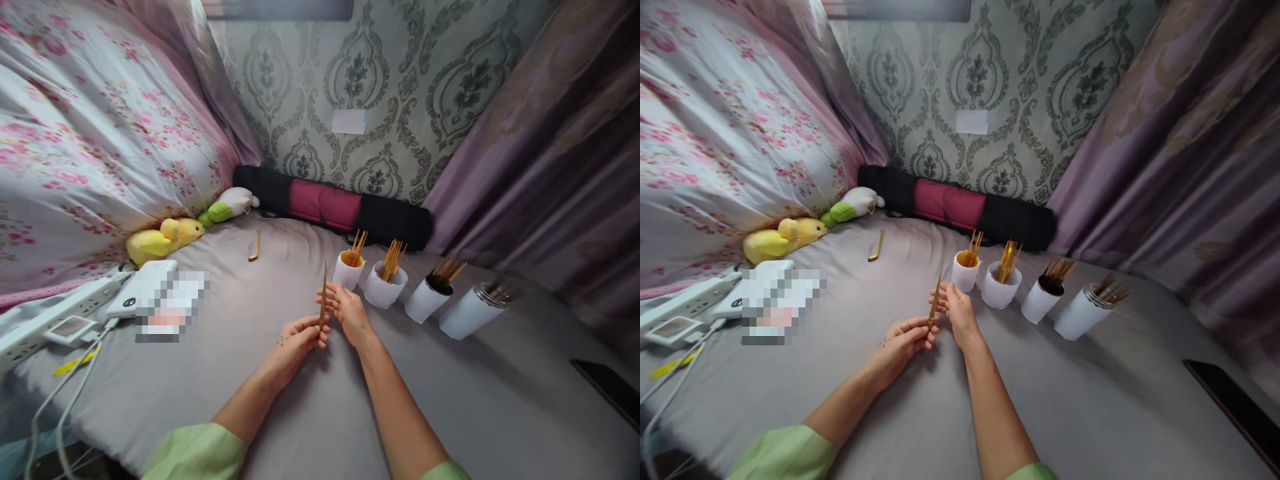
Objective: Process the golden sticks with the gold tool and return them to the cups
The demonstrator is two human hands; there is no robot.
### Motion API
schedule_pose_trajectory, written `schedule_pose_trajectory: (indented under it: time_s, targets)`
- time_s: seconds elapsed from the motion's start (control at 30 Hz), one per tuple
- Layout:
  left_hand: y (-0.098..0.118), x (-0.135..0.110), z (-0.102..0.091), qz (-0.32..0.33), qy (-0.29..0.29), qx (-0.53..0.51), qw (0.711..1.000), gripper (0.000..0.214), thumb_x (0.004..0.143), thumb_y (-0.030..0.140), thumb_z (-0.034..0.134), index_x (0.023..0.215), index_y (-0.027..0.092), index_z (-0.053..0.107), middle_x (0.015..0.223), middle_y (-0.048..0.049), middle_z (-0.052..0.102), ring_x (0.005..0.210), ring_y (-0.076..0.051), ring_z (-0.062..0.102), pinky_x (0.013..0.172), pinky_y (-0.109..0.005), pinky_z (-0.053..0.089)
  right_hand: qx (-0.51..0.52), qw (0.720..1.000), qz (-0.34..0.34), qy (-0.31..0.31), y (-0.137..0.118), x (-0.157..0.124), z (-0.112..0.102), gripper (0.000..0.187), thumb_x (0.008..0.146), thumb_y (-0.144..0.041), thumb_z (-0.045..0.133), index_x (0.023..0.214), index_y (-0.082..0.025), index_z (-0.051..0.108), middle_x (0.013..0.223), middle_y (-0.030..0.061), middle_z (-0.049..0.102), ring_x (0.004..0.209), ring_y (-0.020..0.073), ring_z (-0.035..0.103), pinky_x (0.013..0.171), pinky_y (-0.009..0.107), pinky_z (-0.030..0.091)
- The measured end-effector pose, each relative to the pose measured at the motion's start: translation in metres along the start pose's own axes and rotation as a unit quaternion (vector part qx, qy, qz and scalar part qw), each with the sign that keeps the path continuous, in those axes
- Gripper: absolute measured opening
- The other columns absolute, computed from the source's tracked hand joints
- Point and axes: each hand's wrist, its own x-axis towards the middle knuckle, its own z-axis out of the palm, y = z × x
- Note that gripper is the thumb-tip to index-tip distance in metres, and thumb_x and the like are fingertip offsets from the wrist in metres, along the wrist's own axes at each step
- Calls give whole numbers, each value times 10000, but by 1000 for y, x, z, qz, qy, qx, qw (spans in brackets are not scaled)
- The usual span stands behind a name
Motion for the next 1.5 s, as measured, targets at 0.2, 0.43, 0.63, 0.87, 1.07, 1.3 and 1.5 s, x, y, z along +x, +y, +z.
schedule_pose_trajectory:
  time_s: [0.2, 0.43, 0.63, 0.87, 1.07, 1.3, 1.5]
  targets:
    - [3, -2, 2, -24, -21, -21, 999, 255, 695, 223, 650, 904, 79, 669, 789, -96, 631, 647, -102, 549, 630, -229, 434, 18, 1000, 9, -24, -4, -2, 0, 345, 843, -418, 426, 984, -130, 552, 946, 121, 659, 745, 151, 640, 653, 261, 482]
    - [4, -3, 1, -56, -37, -38, 997, 231, 711, 193, 643, 905, 69, 669, 808, -101, 632, 657, -88, 553, 640, -200, 441, 9, 999, 7, -38, -7, -5, 1, 344, 852, -417, 406, 970, -137, 569, 928, 109, 664, 730, 145, 637, 675, 276, 482]
    - [3, -3, 0, -76, -26, -44, 996, 215, 697, 152, 654, 892, 61, 661, 835, -118, 641, 668, -92, 579, 642, -186, 458, 6, 998, 8, -63, -10, -8, 4, 349, 846, -421, 416, 971, -138, 578, 919, 104, 663, 715, 139, 633, 668, 268, 479]
    - [2, 0, -3, -88, -20, -49, 995, 195, 691, 120, 653, 877, 62, 645, 821, -114, 649, 639, -87, 592, 623, -178, 480, -1, 995, -4, -95, -14, -11, 5, 402, 835, -470, 414, 988, -144, 592, 923, 102, 661, 742, 151, 632, 698, 291, 480]
    - [1, 1, -5, -94, -3, -56, 994, 181, 685, 107, 653, 861, 74, 624, 812, -108, 657, 629, -90, 603, 609, -176, 495, -3, 995, -10, -98, -13, -12, 5, 428, 817, -493, 431, 986, -137, 598, 931, 109, 658, 769, 163, 634, 720, 302, 469]
    - [4, 0, -3, -107, 22, -66, 992, 237, 680, 80, 656, 910, 74, 599, 833, -120, 665, 626, -90, 615, 632, -177, 512, -14, 996, -25, -81, -13, -12, 5, 401, 782, -478, 495, 958, -138, 613, 918, 103, 663, 789, 173, 632, 749, 319, 459]
    - [5, 0, -1, -110, 36, -79, 990, 264, 685, 41, 629, 947, 54, 598, 874, -147, 661, 655, -108, 630, 674, -186, 521, -11, 995, -42, -89, -8, -8, 0, 373, 754, -456, 543, 962, -156, 620, 941, 94, 662, 832, 176, 624, 763, 320, 460]
